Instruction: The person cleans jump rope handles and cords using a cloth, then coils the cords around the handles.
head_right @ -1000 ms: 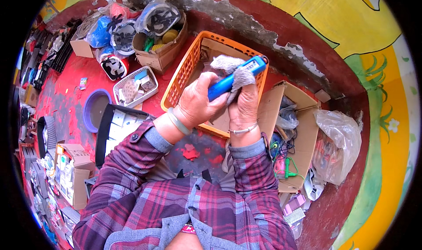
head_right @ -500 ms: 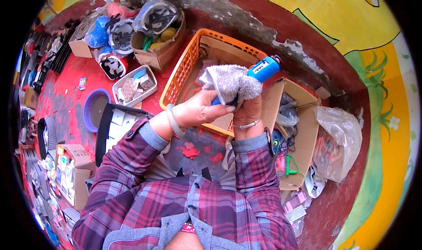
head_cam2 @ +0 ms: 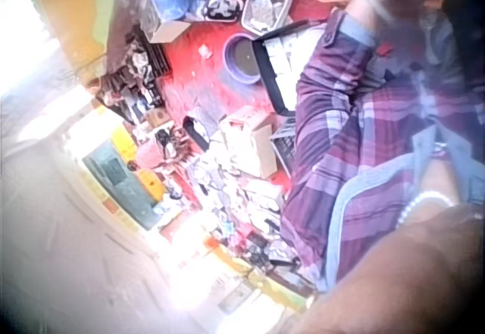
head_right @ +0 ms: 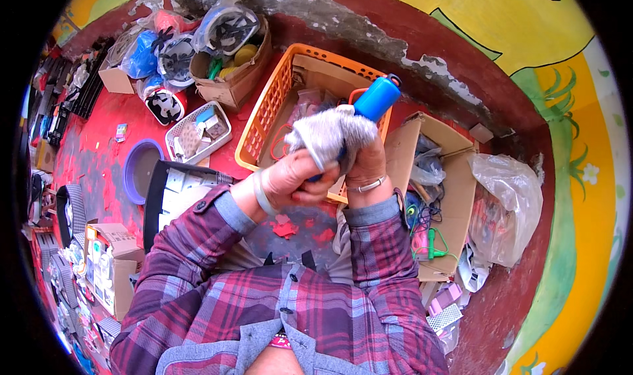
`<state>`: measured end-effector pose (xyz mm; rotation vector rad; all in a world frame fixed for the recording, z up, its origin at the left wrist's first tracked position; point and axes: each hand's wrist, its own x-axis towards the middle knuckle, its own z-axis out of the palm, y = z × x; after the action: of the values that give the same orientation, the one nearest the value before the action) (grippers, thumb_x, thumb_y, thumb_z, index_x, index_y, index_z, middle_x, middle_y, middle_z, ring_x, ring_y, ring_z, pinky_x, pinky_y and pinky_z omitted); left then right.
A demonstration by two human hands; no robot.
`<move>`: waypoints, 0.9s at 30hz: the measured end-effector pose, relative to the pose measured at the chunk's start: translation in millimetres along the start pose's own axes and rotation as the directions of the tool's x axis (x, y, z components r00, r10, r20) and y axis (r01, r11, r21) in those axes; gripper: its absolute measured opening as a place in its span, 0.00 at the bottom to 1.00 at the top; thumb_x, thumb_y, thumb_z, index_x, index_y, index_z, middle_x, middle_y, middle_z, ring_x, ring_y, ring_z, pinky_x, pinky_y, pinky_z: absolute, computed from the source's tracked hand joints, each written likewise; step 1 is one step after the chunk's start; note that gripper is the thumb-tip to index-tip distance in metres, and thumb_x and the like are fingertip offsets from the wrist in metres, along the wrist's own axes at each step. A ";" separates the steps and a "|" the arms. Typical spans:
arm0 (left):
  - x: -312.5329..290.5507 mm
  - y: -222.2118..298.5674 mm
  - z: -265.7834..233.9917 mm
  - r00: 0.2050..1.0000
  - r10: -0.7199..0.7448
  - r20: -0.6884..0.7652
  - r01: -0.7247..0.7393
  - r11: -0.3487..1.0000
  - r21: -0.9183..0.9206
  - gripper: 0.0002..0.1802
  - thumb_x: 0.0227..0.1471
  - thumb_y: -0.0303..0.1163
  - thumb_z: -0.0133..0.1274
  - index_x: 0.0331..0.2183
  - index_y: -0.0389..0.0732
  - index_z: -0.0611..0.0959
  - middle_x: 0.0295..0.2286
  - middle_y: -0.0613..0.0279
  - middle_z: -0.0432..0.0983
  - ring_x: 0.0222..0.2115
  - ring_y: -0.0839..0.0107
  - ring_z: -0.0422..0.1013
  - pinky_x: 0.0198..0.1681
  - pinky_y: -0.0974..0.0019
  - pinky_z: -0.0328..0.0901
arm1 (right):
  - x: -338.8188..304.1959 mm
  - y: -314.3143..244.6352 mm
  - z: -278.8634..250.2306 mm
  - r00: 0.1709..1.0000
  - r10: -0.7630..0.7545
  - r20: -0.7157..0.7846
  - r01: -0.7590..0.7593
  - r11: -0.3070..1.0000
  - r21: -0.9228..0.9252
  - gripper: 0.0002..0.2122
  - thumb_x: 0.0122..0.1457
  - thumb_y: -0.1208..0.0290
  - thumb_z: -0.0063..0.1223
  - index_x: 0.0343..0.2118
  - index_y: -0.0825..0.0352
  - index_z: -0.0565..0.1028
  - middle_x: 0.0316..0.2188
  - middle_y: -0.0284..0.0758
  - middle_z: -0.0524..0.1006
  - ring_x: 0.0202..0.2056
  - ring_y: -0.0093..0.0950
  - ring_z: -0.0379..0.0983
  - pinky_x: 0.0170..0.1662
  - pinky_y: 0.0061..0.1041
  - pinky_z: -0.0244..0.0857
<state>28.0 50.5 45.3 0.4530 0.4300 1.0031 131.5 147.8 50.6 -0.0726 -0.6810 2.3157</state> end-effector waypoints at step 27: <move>2.9 52.2 -27.0 0.941 0.198 -0.274 0.260 0.093 0.961 0.17 0.37 0.35 0.54 0.29 0.30 0.76 0.21 0.52 0.74 0.23 0.69 0.70 0.28 0.64 0.65 | 12.4 35.3 -8.4 0.955 -0.108 -0.275 -0.049 0.860 -0.508 0.08 0.52 0.73 0.51 0.35 0.70 0.72 0.30 0.35 0.75 0.32 0.23 0.71 0.36 0.20 0.66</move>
<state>-21.7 81.6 51.2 1.5667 1.5225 0.5539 102.3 138.2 27.7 -0.6361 -1.1102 1.9742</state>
